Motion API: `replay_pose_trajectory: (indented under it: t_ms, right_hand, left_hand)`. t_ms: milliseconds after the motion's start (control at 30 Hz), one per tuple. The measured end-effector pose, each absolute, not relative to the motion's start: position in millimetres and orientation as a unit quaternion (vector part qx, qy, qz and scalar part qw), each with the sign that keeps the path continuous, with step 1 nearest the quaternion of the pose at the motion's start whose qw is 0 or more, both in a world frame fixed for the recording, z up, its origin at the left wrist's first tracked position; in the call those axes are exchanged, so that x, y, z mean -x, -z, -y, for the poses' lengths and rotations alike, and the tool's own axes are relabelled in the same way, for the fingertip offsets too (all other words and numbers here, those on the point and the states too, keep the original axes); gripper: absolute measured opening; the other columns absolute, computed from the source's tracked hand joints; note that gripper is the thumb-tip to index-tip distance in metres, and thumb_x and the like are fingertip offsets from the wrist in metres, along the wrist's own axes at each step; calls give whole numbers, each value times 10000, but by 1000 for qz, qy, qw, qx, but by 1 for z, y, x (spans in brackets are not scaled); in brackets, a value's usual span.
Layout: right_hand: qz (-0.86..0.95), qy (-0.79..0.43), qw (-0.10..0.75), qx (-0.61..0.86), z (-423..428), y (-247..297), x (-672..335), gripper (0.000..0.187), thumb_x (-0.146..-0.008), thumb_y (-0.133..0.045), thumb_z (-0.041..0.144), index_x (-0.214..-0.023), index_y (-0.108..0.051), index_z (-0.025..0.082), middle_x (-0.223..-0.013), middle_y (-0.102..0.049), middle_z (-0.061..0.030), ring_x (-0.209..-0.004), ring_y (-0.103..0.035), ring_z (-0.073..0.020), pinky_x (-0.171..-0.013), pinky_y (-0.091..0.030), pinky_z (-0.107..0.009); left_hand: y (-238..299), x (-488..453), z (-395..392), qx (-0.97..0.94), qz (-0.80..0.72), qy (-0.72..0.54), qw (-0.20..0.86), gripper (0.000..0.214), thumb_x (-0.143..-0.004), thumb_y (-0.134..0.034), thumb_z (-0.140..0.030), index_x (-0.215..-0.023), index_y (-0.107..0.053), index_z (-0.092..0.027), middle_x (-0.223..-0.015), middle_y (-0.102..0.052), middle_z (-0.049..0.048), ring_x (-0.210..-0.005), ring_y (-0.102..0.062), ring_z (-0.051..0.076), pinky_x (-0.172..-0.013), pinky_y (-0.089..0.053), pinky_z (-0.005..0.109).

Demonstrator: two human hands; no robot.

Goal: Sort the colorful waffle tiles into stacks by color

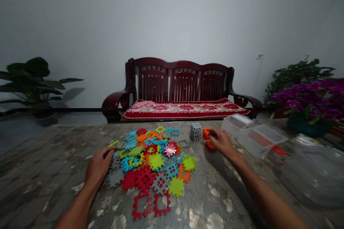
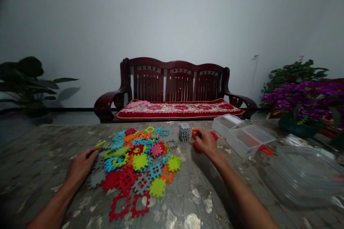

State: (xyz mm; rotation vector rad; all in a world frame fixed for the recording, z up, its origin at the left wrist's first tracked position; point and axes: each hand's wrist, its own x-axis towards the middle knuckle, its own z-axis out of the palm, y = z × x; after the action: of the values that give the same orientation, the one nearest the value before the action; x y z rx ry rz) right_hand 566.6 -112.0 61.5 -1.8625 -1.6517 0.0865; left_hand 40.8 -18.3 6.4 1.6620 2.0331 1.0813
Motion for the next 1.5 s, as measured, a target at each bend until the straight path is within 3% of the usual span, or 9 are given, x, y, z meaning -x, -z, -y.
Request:
replay_pose_trajectory:
  t_ms: [133, 300, 467, 767, 1167, 1400, 1500]
  right_hand:
    - [729, -118, 318, 594, 110, -47, -479, 450, -832, -629, 173, -1264, -741, 228, -1194, -779, -84, -1088, -711, -260, -979, -556, -398]
    - [781, -89, 253, 564, 99, -44, -409, 566, -805, -717, 183, -1367, -673, 238, -1411, -680, -103, -1302, -596, -298, -1119, -467, -437]
    - [792, -61, 180, 580, 92, -46, -390, 579, -835, -717, 205, -1408, -636, 220, -1408, -661, -132, -1293, -583, -317, -1121, -456, -457]
    - [749, -66, 276, 598, 107, -41, -428, 670, -826, -666, 208, -1492, -597, 205, -1429, -689, -129, -1313, -613, -302, -1165, -452, -455]
    - [656, -4, 293, 695, 144, 6, -500, 625, -847, -632, 281, -1469, -601, 230, -1438, -683, -136, -1350, -606, -328, -1194, -440, -510]
    - [635, 11, 223, 739, 151, 2, -497, 637, -886, -603, 302, -1498, -577, 130, -1357, -705, -191, -1285, -622, -345, -1156, -451, -448]
    - [630, 13, 198, 750, 150, -2, -495, 616, -899, -599, 318, -1487, -587, 134, -1301, -728, -182, -1245, -630, -347, -1120, -465, -442]
  left_hand:
    - [-10, -43, 21, -577, -708, -377, 156, 402, -902, -514, -385, -1091, -828, -218, -1154, -813, 98, -1020, -735, 279, -866, -555, 345]
    - [-15, -46, 24, -572, -708, -384, 154, 360, -895, -538, -360, -1063, -827, -229, -1093, -823, 80, -995, -738, 261, -838, -551, 320]
    - [-15, -46, 24, -569, -709, -385, 157, 357, -898, -543, -361, -1061, -832, -228, -1093, -824, 83, -987, -737, 254, -836, -544, 313]
    - [-15, -47, 24, -570, -704, -394, 155, 342, -887, -548, -358, -1029, -836, -239, -1045, -831, 68, -946, -735, 247, -786, -538, 298]
    - [-13, -46, 23, -576, -703, -390, 150, 347, -890, -533, -357, -1031, -828, -240, -1080, -824, 81, -964, -732, 268, -819, -548, 326]
    - [-17, -46, 23, -575, -708, -382, 152, 355, -884, -538, -362, -1033, -835, -239, -1122, -819, 89, -996, -733, 279, -826, -546, 340]
    - [-16, -45, 22, -581, -709, -370, 154, 391, -901, -517, -366, -1078, -834, -222, -1162, -812, 103, -1032, -728, 292, -840, -542, 349]
